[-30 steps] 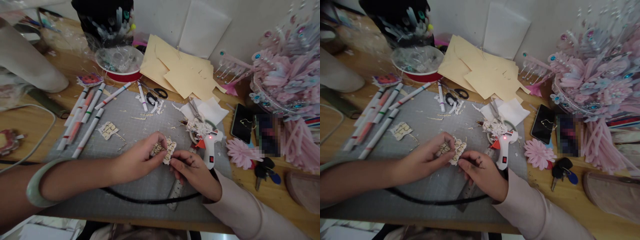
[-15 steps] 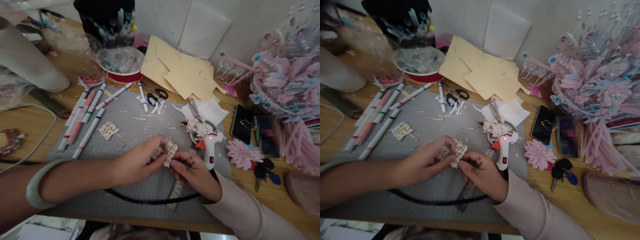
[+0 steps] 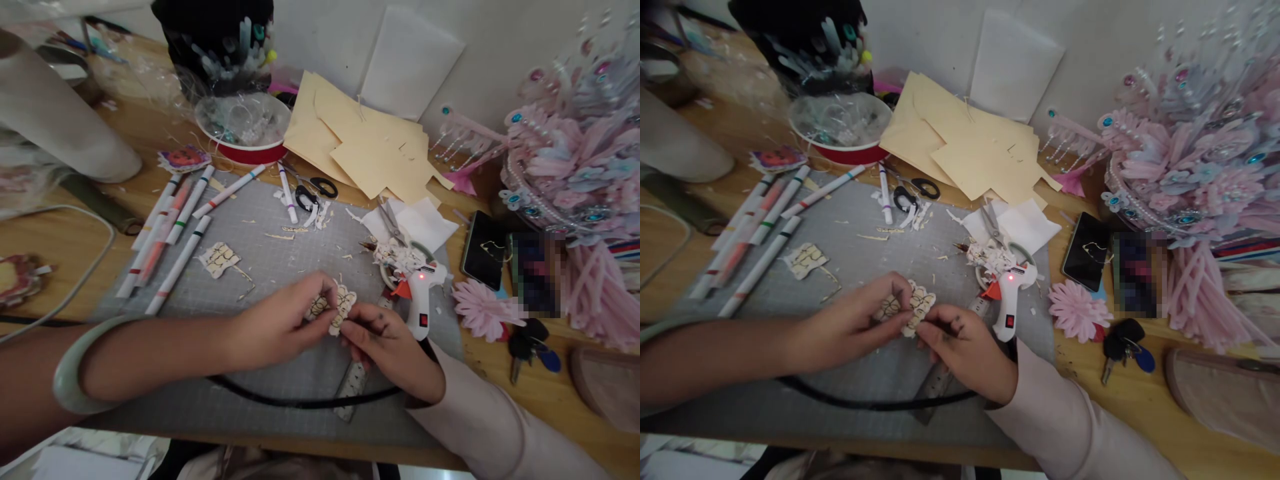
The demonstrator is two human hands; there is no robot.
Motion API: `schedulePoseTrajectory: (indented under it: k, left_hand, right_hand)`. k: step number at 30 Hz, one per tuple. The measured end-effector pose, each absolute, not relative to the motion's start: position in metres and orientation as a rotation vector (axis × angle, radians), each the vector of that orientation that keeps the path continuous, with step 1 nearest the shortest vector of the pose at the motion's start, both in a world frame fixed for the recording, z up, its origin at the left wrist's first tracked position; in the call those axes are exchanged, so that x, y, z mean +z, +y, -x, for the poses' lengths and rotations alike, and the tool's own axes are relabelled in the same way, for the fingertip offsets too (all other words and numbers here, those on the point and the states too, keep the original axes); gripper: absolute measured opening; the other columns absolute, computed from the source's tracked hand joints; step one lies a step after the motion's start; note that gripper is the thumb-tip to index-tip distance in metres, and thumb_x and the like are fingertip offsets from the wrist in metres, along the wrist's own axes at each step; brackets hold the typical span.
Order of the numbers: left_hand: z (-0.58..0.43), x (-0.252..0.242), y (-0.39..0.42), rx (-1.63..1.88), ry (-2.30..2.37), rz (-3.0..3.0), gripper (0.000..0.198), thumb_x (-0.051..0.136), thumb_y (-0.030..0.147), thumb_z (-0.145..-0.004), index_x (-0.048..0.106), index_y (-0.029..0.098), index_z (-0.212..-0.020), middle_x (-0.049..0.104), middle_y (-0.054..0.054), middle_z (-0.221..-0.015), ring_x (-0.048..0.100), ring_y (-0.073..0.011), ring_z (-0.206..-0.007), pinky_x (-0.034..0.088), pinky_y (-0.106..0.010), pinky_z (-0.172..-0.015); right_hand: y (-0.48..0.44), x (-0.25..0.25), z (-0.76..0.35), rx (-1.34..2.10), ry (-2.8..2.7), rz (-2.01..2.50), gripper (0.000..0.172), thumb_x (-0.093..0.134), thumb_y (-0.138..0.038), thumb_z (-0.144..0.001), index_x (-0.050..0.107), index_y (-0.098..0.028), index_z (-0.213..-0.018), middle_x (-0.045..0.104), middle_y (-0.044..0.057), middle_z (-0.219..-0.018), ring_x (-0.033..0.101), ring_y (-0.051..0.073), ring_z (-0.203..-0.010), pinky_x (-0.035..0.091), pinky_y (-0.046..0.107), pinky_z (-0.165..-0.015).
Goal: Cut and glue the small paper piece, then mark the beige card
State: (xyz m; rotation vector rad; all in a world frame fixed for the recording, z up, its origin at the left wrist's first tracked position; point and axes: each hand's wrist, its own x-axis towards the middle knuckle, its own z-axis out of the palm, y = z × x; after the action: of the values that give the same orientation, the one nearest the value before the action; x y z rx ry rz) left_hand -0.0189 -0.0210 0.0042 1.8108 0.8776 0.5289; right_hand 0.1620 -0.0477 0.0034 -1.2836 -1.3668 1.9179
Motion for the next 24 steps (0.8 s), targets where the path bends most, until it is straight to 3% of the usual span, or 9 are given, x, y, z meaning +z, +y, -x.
schedulePoseTrajectory:
  k: [8,24]
  left_hand:
    - [0.0184,0.0016,-0.0172,0.532,0.909,-1.377,0.012,0.043,0.031,-0.084,0.036,0.022,-0.088,0.042,0.006,-0.066,0.042,-0.0092,-0.056,0.037,-0.021,-0.051]
    - [0.0212,0.0053,-0.0208,0.577,0.612,-1.330,0.007,0.041,0.022,-0.087,0.035,0.020,-0.084,0.042,0.004,-0.074,0.042,-0.0076,-0.061,0.039,-0.018,-0.054]
  right_hand:
    - [-0.0479,-0.0022,-0.1610,1.918,-1.307,1.336,0.022,0.053,-0.037,-0.078,0.051,-0.016,-0.075,0.049,-0.004,-0.062,0.042,0.003,-0.040,0.036,0.012,-0.034]
    - [-0.0502,-0.0070,-0.1631,1.569,-1.779,1.320,0.012,0.043,-0.018,-0.083,0.051,-0.017,-0.074,0.046,-0.005,-0.055,0.042,0.004,-0.041,0.035,0.014,-0.039]
